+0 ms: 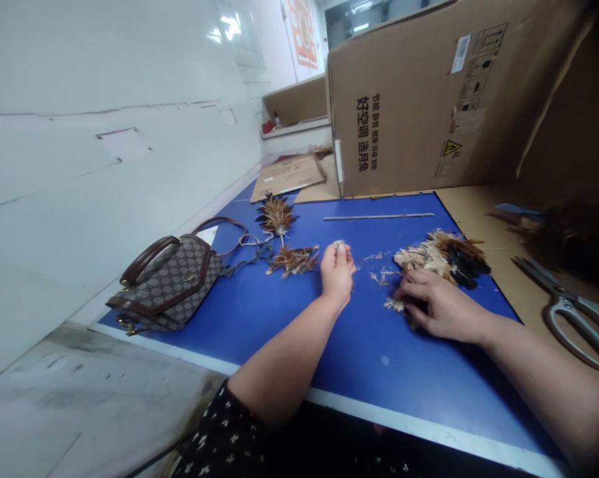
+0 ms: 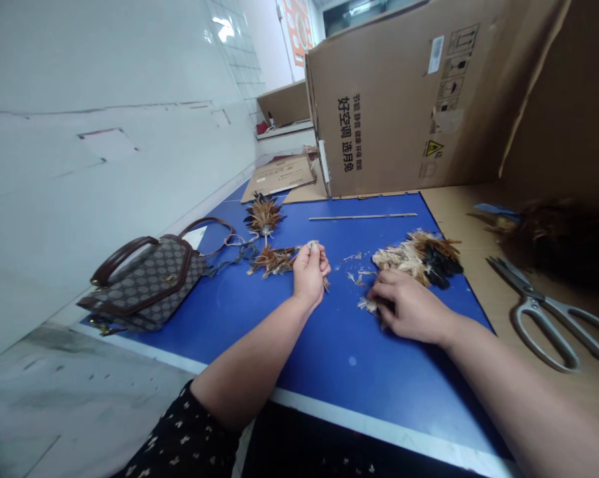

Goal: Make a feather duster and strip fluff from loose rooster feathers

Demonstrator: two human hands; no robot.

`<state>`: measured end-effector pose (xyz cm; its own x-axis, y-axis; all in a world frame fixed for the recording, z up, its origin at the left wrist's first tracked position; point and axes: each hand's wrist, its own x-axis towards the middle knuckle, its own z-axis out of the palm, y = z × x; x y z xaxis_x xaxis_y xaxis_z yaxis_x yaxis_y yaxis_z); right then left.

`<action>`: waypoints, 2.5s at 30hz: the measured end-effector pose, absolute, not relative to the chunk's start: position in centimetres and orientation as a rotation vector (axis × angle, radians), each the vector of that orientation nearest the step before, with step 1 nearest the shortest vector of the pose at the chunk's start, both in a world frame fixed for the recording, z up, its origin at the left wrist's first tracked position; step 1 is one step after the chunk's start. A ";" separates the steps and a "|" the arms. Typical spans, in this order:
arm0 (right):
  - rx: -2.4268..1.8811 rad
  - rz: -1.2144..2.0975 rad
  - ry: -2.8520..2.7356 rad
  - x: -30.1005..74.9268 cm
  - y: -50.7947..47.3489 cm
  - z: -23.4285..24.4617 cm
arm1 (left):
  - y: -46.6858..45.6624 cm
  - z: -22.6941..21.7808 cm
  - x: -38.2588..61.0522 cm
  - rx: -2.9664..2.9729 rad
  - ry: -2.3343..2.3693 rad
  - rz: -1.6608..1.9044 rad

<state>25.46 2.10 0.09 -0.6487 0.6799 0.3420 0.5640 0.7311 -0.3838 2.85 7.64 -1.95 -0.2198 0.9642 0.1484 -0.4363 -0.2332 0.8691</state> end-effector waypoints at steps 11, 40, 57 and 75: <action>-1.145 0.689 -1.923 24.6 2.4 -1.3 | 6.7 -2.1 3.4 0.982 0.873 1.487; -0.947 1.362 -1.256 23.3 1.7 -1.0 | 3.2 -0.8 4.7 0.916 0.445 1.068; -0.825 1.426 -1.174 22.5 1.4 -0.5 | 3.4 -2.5 5.5 1.166 0.776 1.052; -0.818 1.440 -1.241 22.3 1.3 -1.0 | 3.3 -2.7 5.7 1.093 0.653 1.037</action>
